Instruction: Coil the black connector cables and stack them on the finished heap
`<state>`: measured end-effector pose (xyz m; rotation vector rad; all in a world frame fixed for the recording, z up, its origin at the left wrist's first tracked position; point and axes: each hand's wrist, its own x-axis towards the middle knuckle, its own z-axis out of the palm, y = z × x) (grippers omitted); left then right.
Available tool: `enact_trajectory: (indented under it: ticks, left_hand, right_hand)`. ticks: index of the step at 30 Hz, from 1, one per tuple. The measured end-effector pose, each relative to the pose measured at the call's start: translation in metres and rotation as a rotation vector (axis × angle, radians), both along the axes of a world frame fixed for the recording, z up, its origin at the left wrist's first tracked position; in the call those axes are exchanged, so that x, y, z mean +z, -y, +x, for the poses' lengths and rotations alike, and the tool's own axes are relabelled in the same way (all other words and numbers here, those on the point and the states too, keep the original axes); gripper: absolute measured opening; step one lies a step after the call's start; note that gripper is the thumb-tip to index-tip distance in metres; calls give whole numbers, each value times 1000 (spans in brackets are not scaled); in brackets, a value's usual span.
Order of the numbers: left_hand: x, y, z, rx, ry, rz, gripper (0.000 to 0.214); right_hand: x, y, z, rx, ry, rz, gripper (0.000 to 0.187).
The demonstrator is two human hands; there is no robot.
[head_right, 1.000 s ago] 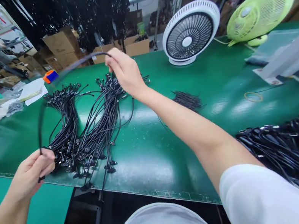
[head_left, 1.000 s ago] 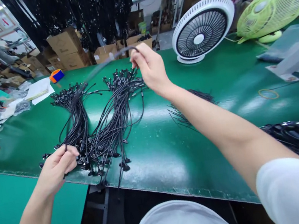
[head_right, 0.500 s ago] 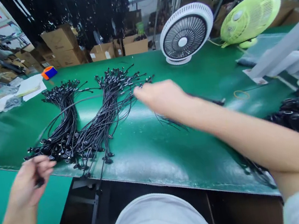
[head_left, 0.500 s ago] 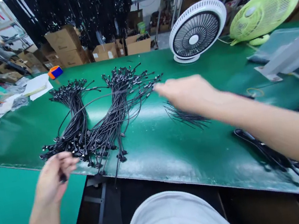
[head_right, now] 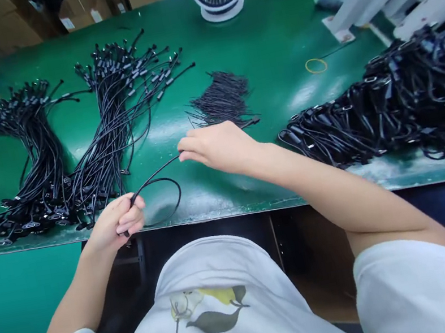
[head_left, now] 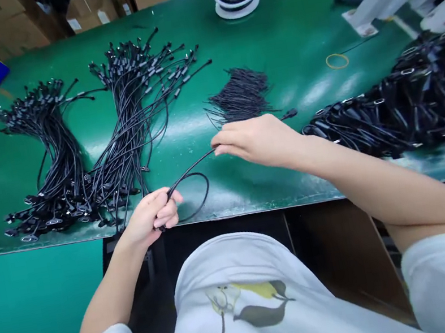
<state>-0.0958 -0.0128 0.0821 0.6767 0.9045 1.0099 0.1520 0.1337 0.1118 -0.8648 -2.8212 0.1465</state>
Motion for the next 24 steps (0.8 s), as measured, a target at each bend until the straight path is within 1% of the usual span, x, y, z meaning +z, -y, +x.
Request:
enact_trajectory:
  ticks: [2,5,7,9,11,12,14,16,17,18,20,21,22,23,24]
  left_hand:
    - [2,-2,-2,58,111,-15,27]
    - [3,-3,-6,182,264,-57,23]
    - [5,-3,-9,302,362,-86,29]
    - [9,-3,-14,444,435,-90,34]
    - [13,-3,-19,573,452,-70,34]
    - [14,-3,-21,614,440,-60,34]
    - [15,-6,-23,649,388,-51,32]
    - [10,-12,-20,647,299,-43,28]
    - [5,-16,-17,644,234,-28,24]
    - [-1,-20,-11,633,152,-6,20]
    - [-15,-28,3,570,-57,48,23]
    - [-22,-31,12,513,-178,76,27]
    - [-28,-32,21,433,-303,105,31]
    - [-32,-31,29,336,-423,133,34]
    - [-34,-29,35,236,-522,160,35]
  right_hand:
    - [-14,-3,10,-4,-59,-41,34]
    - [-31,-8,23,-35,-142,-51,35]
    - [-38,-12,31,-45,-169,-33,36]
    - [-42,-16,39,-38,-153,-18,36]
    - [-46,-18,46,-31,-118,0,37]
    - [-48,-17,48,-29,-104,11,38]
    - [-53,-14,51,-41,-93,51,39]
    - [-58,-4,48,-43,-96,138,36]
    - [-60,4,44,-17,-93,170,33]
    - [-62,13,40,41,-86,176,30]
    - [-61,33,26,227,-72,93,25]
    - [-59,43,19,318,-75,23,25]
    - [-55,49,12,379,-95,-38,26]
    - [-51,53,5,399,-124,-78,28]
    - [-47,53,-1,377,-161,-104,29]
